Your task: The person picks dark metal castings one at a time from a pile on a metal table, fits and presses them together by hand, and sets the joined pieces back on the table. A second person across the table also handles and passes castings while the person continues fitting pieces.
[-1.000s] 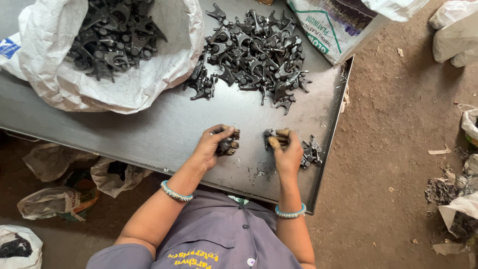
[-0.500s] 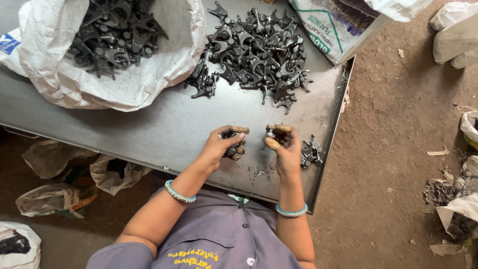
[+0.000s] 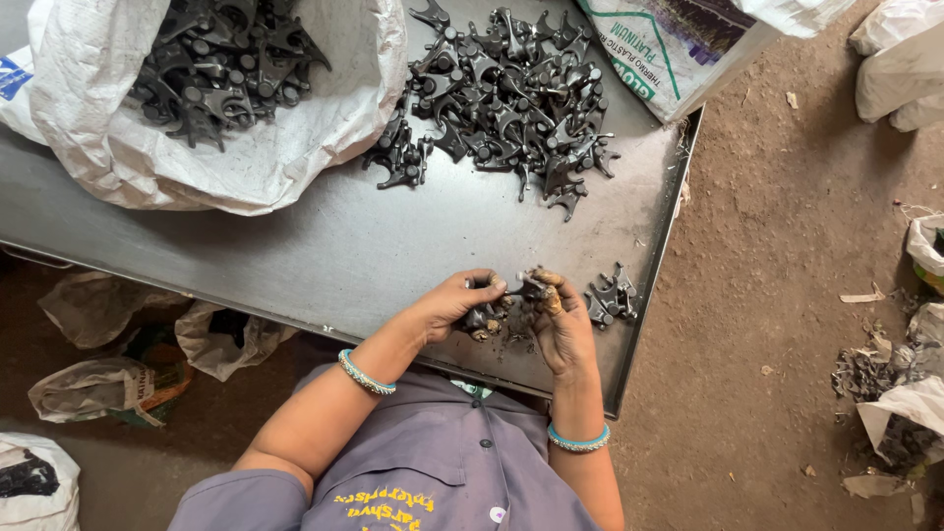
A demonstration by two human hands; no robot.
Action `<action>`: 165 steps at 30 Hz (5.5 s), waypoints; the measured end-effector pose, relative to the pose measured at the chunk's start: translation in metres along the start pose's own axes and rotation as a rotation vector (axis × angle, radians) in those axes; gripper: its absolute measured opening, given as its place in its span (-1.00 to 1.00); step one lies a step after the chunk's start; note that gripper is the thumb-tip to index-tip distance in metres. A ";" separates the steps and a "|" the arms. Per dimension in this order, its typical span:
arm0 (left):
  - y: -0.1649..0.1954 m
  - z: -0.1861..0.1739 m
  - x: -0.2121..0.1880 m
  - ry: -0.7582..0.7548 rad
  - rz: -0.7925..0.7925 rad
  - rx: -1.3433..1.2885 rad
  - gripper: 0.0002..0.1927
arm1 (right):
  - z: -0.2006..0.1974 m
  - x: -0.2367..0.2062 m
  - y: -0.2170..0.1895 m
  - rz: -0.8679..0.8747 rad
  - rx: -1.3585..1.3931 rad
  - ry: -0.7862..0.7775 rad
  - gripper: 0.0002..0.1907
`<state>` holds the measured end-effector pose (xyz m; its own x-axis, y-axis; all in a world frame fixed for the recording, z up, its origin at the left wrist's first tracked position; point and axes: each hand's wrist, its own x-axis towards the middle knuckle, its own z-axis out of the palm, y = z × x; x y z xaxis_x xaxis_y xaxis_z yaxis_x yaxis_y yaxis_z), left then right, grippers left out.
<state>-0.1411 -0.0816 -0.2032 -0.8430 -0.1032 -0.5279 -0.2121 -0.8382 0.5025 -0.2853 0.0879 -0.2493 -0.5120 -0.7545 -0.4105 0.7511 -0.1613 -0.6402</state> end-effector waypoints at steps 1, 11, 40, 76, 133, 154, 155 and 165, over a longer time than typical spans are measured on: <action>0.000 0.000 0.000 0.007 -0.015 -0.007 -0.75 | 0.000 0.000 0.002 0.000 -0.027 0.015 -0.69; -0.011 -0.006 0.004 -0.014 -0.067 -0.037 -0.75 | -0.004 -0.008 0.002 -0.036 -0.140 0.018 -0.69; 0.110 -0.060 -0.050 0.498 0.605 -0.153 -0.65 | -0.026 -0.016 -0.060 -0.803 -1.482 0.729 -0.59; 0.085 -0.020 -0.015 0.780 0.707 1.393 -0.18 | 0.093 0.069 -0.051 -0.514 -1.688 -0.044 -0.33; 0.013 0.060 -0.050 0.169 0.268 0.099 -0.87 | 0.042 -0.062 -0.035 -0.167 -0.186 0.022 -0.60; -0.004 0.051 -0.060 0.281 0.660 0.642 -0.81 | 0.044 -0.068 -0.036 -0.195 -0.192 -0.085 -0.37; -0.005 0.050 -0.059 0.275 0.661 0.630 -0.81 | 0.044 -0.068 -0.037 -0.200 -0.193 -0.088 -0.37; 0.010 0.021 -0.059 0.262 0.530 0.261 -0.80 | 0.060 -0.074 -0.032 -0.418 -0.763 0.164 -0.44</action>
<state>-0.1037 -0.0723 -0.1527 -0.7248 -0.6225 -0.2952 0.0593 -0.4833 0.8735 -0.2464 0.1112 -0.1595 -0.7798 -0.6185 -0.0970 0.0365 0.1097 -0.9933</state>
